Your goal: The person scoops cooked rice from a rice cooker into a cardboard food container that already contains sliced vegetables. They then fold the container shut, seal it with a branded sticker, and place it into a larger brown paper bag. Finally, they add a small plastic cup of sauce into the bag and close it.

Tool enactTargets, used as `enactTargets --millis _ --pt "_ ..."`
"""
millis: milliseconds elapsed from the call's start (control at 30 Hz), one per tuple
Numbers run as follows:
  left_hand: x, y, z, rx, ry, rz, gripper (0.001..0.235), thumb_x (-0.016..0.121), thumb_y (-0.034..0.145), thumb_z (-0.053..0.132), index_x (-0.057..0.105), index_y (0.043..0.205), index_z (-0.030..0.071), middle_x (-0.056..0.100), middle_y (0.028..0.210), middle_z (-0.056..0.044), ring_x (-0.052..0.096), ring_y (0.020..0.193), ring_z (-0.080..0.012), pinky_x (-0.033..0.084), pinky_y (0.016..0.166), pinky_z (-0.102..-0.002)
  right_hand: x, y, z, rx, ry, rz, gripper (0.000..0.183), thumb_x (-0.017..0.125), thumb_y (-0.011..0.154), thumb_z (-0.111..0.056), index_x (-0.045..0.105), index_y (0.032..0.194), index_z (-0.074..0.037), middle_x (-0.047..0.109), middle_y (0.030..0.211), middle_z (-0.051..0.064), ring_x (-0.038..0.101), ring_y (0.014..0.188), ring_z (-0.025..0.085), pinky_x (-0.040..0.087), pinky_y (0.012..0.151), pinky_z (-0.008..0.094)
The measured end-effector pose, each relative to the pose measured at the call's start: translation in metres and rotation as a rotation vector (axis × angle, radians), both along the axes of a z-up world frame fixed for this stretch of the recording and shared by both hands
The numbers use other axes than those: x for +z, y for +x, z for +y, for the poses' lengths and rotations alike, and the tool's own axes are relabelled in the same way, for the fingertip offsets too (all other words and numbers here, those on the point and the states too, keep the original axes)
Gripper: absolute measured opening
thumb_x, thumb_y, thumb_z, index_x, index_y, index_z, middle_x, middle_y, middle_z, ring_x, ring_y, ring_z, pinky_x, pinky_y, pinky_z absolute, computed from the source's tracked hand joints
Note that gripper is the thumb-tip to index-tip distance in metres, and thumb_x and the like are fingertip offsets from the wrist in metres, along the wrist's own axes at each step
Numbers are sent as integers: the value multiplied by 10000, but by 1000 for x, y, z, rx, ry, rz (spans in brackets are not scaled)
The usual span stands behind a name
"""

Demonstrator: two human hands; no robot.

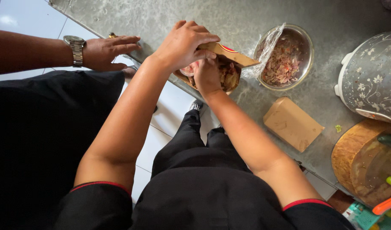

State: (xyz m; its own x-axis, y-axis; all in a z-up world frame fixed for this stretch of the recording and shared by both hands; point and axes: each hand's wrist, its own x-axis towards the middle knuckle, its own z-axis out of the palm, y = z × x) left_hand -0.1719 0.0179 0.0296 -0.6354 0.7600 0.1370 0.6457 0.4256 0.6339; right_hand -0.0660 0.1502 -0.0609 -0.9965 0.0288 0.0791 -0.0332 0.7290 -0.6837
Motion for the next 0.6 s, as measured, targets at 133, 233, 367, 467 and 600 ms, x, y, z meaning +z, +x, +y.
enactTargets --millis 133,233,367,467,600 --pt "6 9 -10 -6 -4 4 466 790 869 417 739 1277 198 706 1191 -56 581 1181 -310 341 1083 -575 63 40 10 102 362 207 529 737 877 -266 575 1250 72 625 1207 316 595 1081 491 462 951 537" --pt "8 29 -24 -5 12 -57 462 818 825 358 748 1256 206 702 1193 -36 561 1225 -292 284 1116 -616 127 95 58 158 -67 27 170 716 1030 -151 682 1194 -121 682 1199 92 645 1184 289 517 1023 442" --pt "0 61 -42 10 68 -10 486 834 746 231 754 1225 226 698 1266 18 578 1268 -248 313 1187 -579 146 88 98 71 179 148 557 827 893 -219 607 1374 -45 560 1384 184 501 1309 381 421 1120 500" --pt "-9 76 -50 21 187 42 493 844 810 185 724 1287 208 666 1325 -16 579 1280 -255 369 1199 -533 120 80 101 287 191 118 684 866 838 -328 601 1398 -36 556 1435 192 485 1349 400 415 1131 506" --pt "-19 87 -57 26 172 164 568 808 757 107 698 1312 152 661 1308 -59 598 1235 -277 426 1145 -524 73 99 97 294 293 150 679 876 885 -287 575 1450 -61 577 1469 141 513 1402 349 435 1181 470"
